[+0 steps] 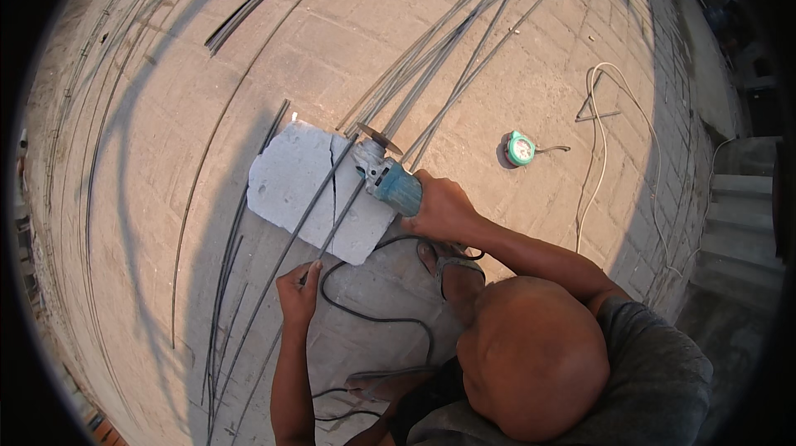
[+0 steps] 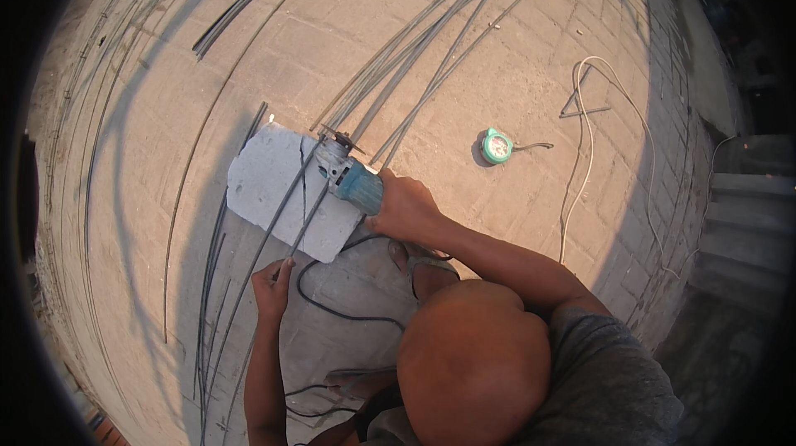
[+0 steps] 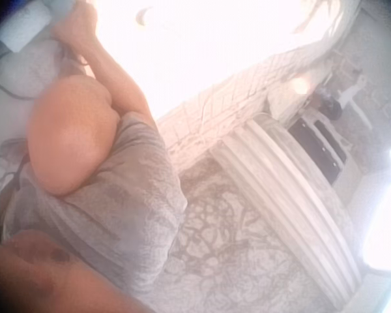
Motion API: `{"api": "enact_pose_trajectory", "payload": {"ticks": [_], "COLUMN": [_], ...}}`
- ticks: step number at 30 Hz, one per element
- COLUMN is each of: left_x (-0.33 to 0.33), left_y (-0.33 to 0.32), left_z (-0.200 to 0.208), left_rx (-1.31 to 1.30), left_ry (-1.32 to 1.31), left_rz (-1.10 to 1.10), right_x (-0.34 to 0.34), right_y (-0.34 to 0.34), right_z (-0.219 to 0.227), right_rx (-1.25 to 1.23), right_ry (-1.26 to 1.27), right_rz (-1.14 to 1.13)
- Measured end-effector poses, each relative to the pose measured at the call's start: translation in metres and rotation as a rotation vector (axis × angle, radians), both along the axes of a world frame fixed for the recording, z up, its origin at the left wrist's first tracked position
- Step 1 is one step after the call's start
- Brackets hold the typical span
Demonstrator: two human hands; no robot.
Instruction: The person measures metal rods with a tape measure and then uses an angle grinder to cut them to size. They handle the rods and the grinder while sitting on the floor.
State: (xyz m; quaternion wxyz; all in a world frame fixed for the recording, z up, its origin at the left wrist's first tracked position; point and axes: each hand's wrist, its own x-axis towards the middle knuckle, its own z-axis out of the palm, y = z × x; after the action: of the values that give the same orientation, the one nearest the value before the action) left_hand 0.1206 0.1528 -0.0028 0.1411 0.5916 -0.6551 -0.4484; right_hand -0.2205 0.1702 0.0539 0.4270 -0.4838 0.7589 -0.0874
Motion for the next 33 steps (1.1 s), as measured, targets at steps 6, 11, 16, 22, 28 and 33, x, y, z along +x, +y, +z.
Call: {"api": "enact_pose_trajectory", "payload": {"ticks": [6, 11, 16, 22, 28, 33], "left_x": [0.000, 0.000, 0.001, 0.000, 0.001, -0.001], "left_y": [0.000, 0.000, 0.001, 0.001, 0.001, 0.000], "left_z": [-0.001, 0.000, 0.000, 0.001, 0.000, 0.000], "left_rx": [-0.008, 0.020, -0.001, 0.009, 0.024, 0.014], "left_ry": [0.015, 0.018, 0.023, 0.014, 0.004, 0.003], "left_rz": [0.004, 0.007, 0.006, 0.008, 0.014, 0.007], "right_x": [0.000, 0.000, 0.001, 0.000, 0.001, 0.000], "right_y": [0.001, -0.001, -0.002, -0.002, -0.003, 0.000], "right_z": [0.002, 0.001, 0.007, 0.008, 0.009, 0.004], "right_rx": [-0.012, 0.004, -0.002, 0.000, 0.004, -0.022], "right_ry": [-0.003, 0.003, -0.009, -0.012, -0.008, -0.006], "right_rz": [0.000, 0.005, 0.007, 0.002, 0.013, 0.011]}}
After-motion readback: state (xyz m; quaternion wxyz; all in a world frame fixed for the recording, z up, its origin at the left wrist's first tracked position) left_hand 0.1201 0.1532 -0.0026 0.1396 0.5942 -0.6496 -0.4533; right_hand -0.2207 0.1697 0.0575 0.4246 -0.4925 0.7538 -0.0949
